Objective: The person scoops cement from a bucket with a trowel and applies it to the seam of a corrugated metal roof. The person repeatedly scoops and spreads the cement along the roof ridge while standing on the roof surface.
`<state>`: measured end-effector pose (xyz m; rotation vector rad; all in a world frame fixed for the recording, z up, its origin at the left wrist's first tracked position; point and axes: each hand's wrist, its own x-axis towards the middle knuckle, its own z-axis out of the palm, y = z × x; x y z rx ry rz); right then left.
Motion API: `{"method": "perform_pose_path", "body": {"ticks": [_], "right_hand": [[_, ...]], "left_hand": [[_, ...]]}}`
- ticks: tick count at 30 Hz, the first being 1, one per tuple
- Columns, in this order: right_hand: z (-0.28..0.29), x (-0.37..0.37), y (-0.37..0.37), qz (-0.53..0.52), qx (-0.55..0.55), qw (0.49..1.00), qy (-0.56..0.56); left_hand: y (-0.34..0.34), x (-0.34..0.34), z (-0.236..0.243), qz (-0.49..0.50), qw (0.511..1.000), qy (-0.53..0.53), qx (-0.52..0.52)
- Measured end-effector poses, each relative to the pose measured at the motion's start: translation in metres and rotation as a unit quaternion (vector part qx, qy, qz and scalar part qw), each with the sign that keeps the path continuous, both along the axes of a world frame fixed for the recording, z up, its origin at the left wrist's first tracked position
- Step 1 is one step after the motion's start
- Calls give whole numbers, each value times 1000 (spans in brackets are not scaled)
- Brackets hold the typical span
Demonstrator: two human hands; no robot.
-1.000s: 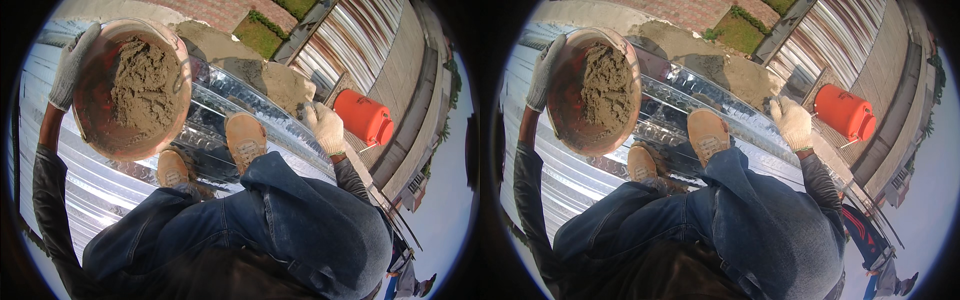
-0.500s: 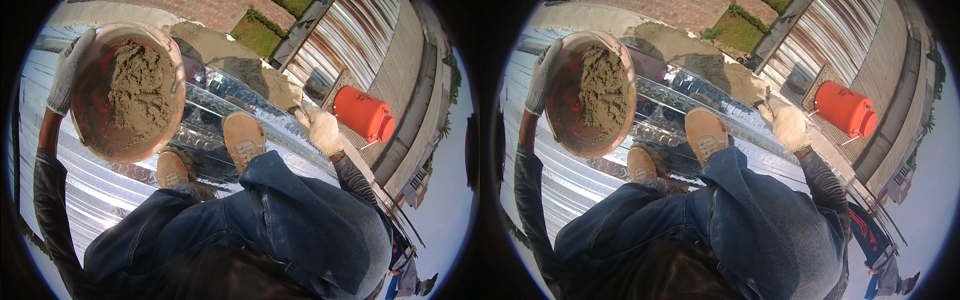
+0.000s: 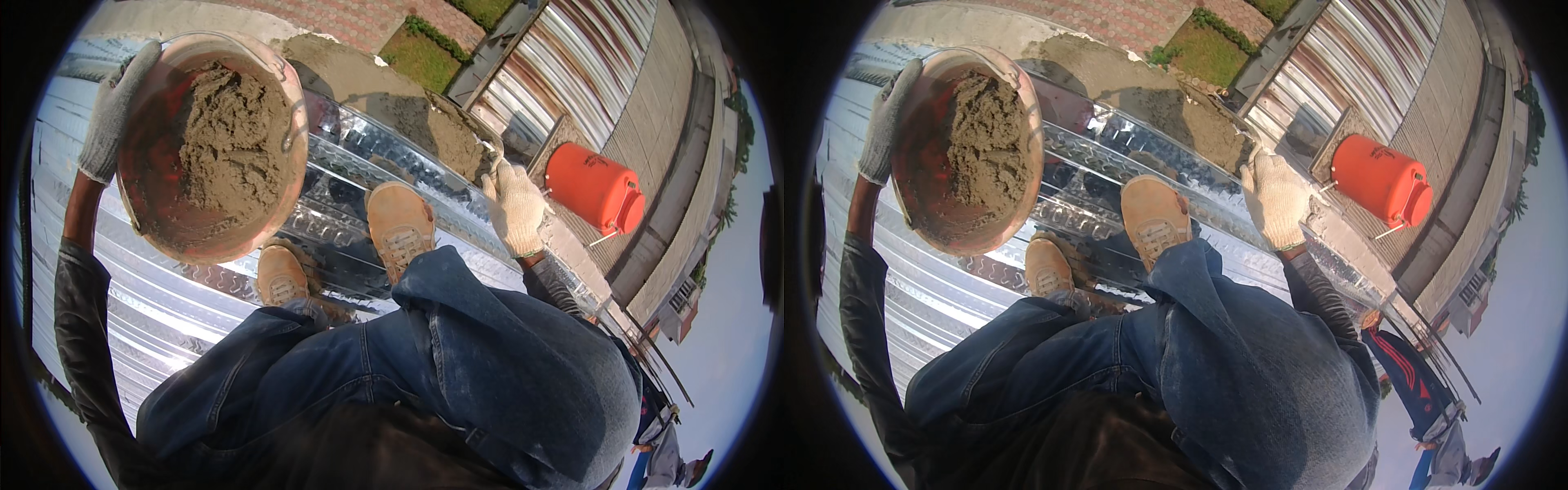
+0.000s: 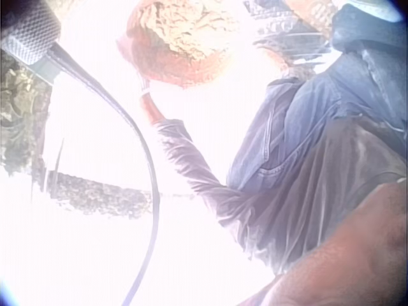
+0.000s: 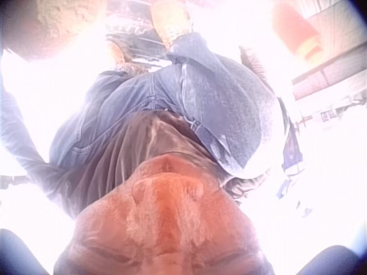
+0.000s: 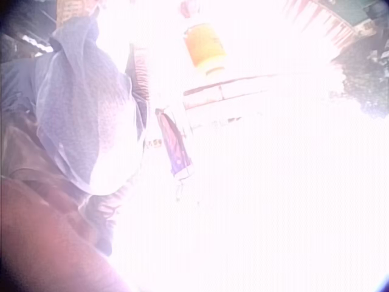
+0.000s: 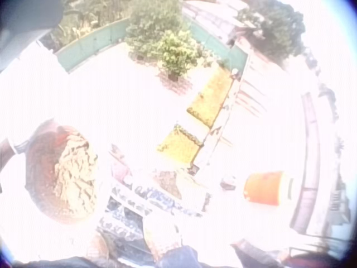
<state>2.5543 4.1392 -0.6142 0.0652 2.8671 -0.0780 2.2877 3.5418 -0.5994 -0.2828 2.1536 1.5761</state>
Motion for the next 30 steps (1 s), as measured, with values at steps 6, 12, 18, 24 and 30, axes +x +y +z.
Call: {"method": "perform_pose_path", "body": {"ticks": [6,12,18,24,30], "right_hand": [[-28,42,-21,-51,-49,997,-33],[-35,57,-40,-84,-87,991,-56],[-20,62,-49,-60,-55,996,-34],[-13,69,-48,-75,-67,993,-69],[-6,67,-42,-71,-119,990,26]], "left_hand": [[-8,-6,-5,4,1000,-27,12],[-10,-5,-11,5,1000,12,-15],[-25,-14,-17,-23,999,-6,-27],[-10,-7,-13,-18,999,36,-36],[-17,-12,-12,-38,998,23,-47]]}}
